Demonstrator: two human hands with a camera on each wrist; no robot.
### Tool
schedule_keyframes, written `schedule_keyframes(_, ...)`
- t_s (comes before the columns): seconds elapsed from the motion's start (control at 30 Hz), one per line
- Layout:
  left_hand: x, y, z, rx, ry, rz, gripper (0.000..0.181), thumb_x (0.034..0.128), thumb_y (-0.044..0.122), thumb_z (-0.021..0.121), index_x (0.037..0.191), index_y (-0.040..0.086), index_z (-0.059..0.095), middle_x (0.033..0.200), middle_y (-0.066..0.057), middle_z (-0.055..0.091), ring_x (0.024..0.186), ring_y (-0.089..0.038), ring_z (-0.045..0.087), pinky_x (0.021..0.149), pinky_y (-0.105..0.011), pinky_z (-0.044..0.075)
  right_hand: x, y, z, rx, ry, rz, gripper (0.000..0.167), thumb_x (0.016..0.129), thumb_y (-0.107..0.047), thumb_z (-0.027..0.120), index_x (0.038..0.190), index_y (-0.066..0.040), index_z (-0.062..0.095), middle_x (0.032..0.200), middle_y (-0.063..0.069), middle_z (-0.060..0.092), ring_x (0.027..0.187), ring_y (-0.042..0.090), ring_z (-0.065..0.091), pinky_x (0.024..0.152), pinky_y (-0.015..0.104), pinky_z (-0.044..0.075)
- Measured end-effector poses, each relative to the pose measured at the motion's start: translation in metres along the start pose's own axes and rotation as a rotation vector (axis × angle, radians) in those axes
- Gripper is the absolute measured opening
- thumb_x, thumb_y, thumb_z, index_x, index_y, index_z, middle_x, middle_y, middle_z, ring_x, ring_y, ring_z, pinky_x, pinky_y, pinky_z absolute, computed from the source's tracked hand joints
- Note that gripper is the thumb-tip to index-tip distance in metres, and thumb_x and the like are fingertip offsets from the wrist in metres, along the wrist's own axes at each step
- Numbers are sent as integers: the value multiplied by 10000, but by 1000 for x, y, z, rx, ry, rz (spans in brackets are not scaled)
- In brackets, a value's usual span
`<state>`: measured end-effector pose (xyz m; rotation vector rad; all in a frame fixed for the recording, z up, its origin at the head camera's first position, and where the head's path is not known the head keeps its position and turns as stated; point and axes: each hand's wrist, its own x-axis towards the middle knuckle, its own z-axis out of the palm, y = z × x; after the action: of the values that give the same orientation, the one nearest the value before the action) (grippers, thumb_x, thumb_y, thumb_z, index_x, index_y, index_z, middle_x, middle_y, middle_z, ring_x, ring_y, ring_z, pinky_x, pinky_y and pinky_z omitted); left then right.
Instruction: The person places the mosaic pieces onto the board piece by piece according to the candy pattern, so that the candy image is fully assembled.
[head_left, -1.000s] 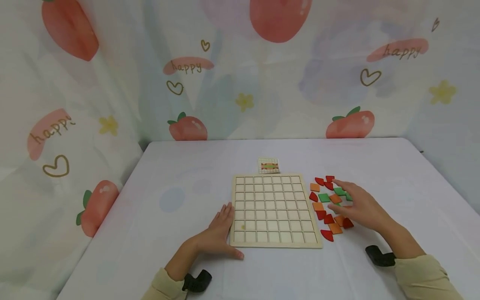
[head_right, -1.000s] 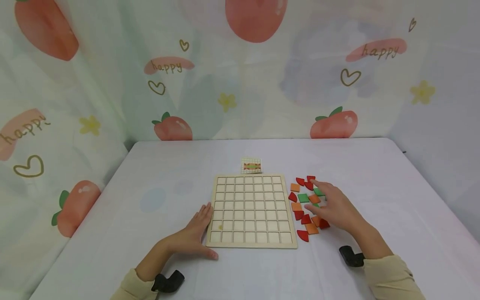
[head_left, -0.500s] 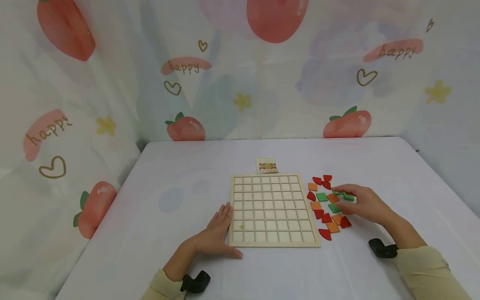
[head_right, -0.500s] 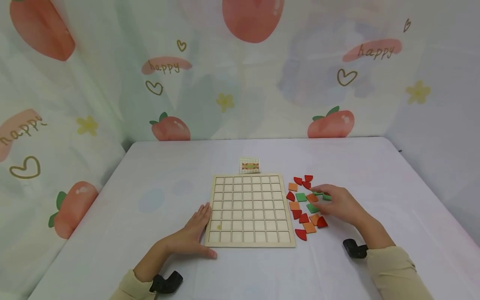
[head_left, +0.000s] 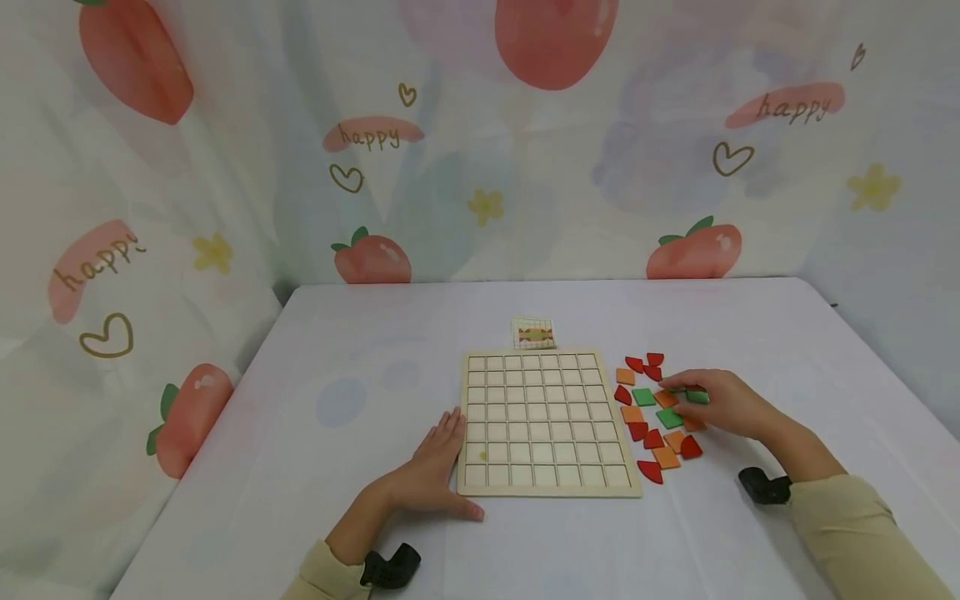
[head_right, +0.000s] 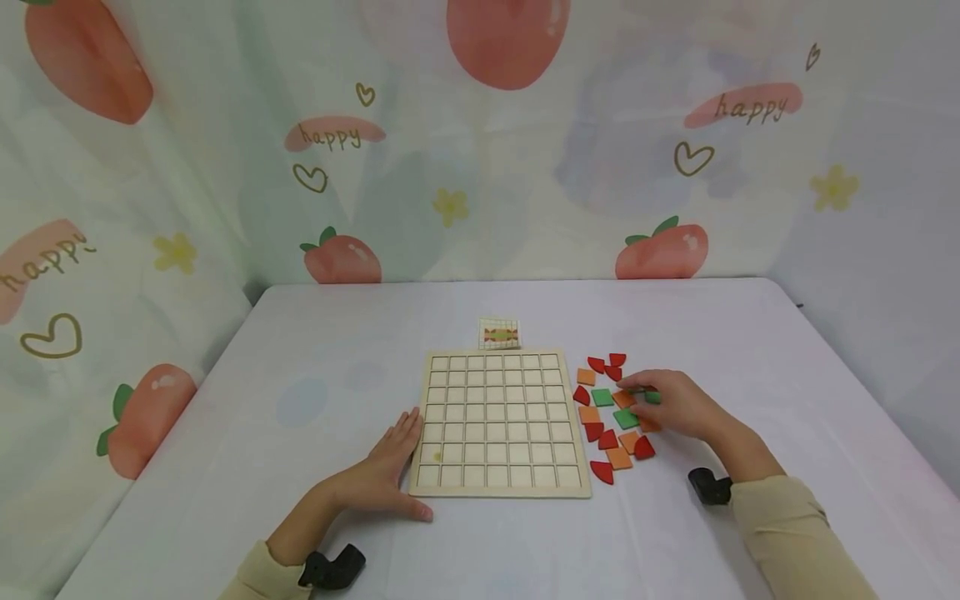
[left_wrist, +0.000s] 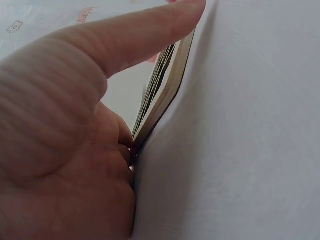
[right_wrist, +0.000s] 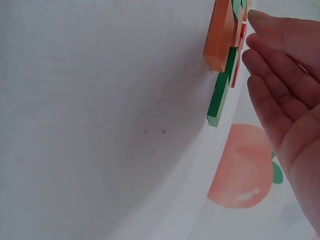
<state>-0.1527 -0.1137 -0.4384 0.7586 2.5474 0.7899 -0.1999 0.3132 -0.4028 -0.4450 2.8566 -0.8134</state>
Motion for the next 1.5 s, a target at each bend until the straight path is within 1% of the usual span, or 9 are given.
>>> schedule_keyframes(0.43,0,2,-1,-4,-8,-3,1244,648,544,758,1451,-28,1,1518,-145,-66,1372,-244,-108,1088,-431,17,5,3,1,-35,-37,-26,318,804,-30,673,1121,-22,639,1109,174,593,1044,386,479,829,516,454)
schedule_keyframes(0.67,1,1,-1,-2,0,7,1238,654,537,757,1449,-37,2,1516,-157,-64,1372,-252,-104,1087,-438,17,9,-2,1,-45,-68,-21,302,809,-43,679,1108,-21,645,1106,180,591,1036,385,483,828,507,458)
schedule_keyframes(0.87,1,1,-1,1,4,12,1238,655,545,753,1450,-33,0,1518,-152,-65,1373,-247,-106,1087,-435,14,11,-2,0,-64,-77,-42,291,807,-36,678,1097,-22,654,1092,168,601,1031,385,491,833,514,452)
schedule_keyframes(1.13,1,-1,-1,0,-4,18,1225,665,531,754,1450,-31,1,1517,-149,-70,1371,-243,-112,1086,-437,7,12,3,1,-71,-66,-47,264,815,-17,663,1078,-33,667,1085,151,604,1038,383,491,833,505,456)
schedule_keyframes(1.5,-2,2,-2,0,2,21,1194,683,503,751,1448,-40,14,1516,-158,-56,1373,-254,-103,1087,-437,11,13,3,3,-111,-43,-92,241,777,3,695,1017,-24,695,1032,137,630,1009,385,522,808,480,476)
